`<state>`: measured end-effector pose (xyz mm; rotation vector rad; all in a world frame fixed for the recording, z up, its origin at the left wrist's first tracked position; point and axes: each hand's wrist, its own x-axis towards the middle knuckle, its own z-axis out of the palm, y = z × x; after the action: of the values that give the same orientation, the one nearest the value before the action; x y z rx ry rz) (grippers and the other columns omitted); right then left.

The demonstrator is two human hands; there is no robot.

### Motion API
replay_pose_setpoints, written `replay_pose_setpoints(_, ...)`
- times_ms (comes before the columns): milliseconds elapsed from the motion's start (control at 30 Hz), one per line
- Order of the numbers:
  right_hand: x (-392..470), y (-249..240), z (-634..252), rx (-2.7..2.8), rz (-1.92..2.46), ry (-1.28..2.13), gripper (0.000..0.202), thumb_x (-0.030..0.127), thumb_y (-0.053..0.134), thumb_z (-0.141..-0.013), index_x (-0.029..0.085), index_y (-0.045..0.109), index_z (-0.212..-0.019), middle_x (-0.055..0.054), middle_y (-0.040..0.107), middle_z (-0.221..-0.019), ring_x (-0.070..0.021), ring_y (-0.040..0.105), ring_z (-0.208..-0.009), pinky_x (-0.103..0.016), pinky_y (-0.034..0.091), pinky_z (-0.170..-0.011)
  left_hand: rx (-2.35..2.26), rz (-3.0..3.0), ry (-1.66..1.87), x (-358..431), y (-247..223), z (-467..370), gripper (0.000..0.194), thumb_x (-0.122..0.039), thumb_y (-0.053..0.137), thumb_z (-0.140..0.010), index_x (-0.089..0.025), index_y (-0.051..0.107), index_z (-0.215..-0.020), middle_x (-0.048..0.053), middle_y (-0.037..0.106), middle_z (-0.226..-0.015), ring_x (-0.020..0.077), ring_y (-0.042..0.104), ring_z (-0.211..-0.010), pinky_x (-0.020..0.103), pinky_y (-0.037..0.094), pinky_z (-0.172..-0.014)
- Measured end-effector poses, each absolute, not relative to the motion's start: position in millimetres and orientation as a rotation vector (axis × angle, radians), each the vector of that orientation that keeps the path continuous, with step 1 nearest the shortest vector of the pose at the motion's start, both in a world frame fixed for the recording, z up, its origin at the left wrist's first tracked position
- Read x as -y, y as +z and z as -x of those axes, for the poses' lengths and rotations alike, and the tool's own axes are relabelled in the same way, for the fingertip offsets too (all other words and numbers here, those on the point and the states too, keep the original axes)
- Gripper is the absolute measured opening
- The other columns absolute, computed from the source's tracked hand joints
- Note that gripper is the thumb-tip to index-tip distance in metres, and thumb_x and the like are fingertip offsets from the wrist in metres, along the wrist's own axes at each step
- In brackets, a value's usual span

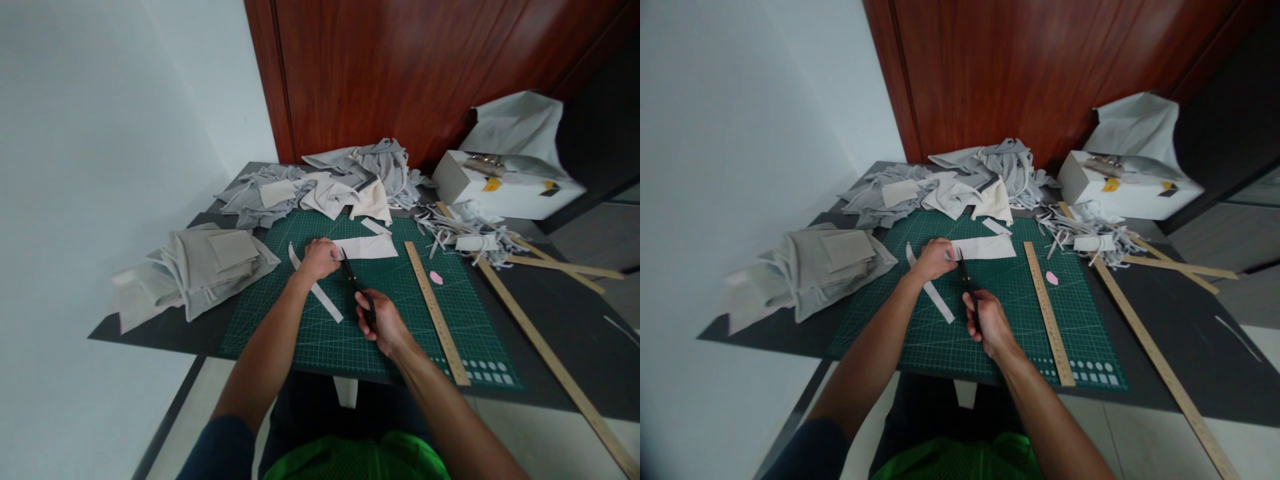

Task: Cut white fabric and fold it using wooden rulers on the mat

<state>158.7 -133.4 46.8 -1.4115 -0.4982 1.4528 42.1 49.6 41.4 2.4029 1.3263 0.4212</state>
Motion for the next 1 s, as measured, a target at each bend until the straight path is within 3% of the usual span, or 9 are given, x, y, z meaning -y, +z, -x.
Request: replay_pose_setpoints(1000,121.1,45.0,-156.7,0.532,1.454,1.402,0.029,0.042,0.070,-0.071,0.024,0.049,-0.078,0.007,0.049,-0.056,-0.0083,0.040,-0.034,-0.020,0.016,-0.029,-1.308,-2.397,0.420,-51.0,39.5,-41.5,0.008,-0.018,0.078,-0.076,-0.024,0.076,-0.080,0.002,0.076,-0.128,0.0300,0.064,-0.127,0.045,0.049,-0.110)
